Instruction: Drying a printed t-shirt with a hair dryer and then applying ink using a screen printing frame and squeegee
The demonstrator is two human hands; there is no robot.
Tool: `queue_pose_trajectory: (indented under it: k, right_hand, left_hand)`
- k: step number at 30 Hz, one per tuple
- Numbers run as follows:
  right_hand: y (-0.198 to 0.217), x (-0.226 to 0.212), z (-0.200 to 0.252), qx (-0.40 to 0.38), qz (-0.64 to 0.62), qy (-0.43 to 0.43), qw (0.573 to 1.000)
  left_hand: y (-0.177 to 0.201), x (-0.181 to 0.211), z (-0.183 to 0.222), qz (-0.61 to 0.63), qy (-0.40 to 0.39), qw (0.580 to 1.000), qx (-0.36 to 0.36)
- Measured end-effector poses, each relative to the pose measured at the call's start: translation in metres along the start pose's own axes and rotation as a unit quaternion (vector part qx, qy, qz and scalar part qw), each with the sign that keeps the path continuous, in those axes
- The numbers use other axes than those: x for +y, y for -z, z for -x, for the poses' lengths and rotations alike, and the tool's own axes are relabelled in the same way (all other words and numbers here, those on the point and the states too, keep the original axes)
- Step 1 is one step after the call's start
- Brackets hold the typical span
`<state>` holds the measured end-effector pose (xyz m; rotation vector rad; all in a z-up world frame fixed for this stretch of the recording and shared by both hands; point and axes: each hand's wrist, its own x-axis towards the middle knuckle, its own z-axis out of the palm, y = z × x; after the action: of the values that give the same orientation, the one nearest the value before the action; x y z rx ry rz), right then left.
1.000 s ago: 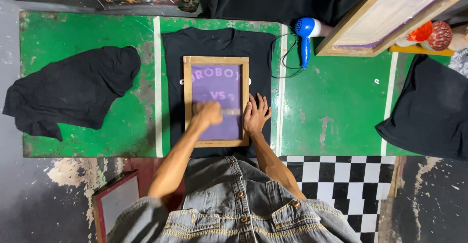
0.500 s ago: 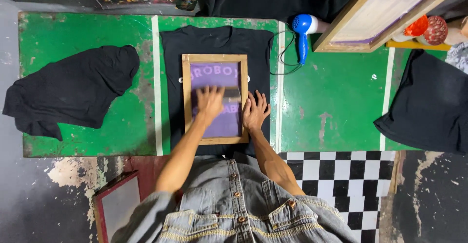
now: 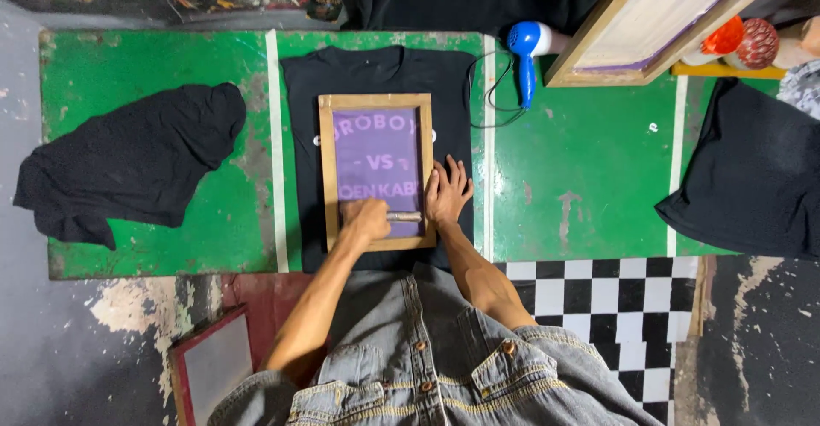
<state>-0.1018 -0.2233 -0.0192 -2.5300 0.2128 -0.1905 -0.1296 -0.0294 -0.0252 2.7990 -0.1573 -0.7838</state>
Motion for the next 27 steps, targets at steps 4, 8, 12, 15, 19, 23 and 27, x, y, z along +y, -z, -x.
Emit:
queue_pose_trajectory:
  k: [4, 8, 12, 15, 19, 23, 27]
  right_hand:
    - [0.001, -0.001, 0.0, -0.021, 0.0, -0.004, 1.0]
    - [-0.001, 0.002, 0.0, -0.014, 0.004, -0.002, 1.0]
    - [0.003, -0.002, 0.001, -0.007, 0.002, -0.001, 1.0]
    - [-0.003, -0.001, -0.004, -0.005, 0.001, 0.0, 1.0]
    - [-0.004, 0.007, 0.003, 0.001, 0.015, 0.0, 1.0]
    - [-0.009, 0.006, 0.001, 0.01, 0.017, -0.001, 1.0]
    - [-0.009, 0.007, 0.0, 0.01, 0.016, 0.002, 1.0]
  left_hand:
    - [0.018, -0.032, -0.093, -0.039, 0.036, 0.998, -0.026]
    - [0.096, -0.014, -0.134, -0.069, 0.038, 0.995, 0.067]
    - [0.119, 0.001, -0.126, -0.061, 0.023, 0.995, 0.079]
    - [0.105, 0.001, -0.111, -0.035, 0.04, 0.996, 0.073]
    - [0.06, 0.014, -0.031, -0.09, -0.011, 0.985, 0.15]
    - [-0.011, 0.015, 0.046, -0.114, -0.071, 0.97, 0.205]
    - [-0.015, 0.032, 0.089, -0.054, -0.048, 0.988, 0.135]
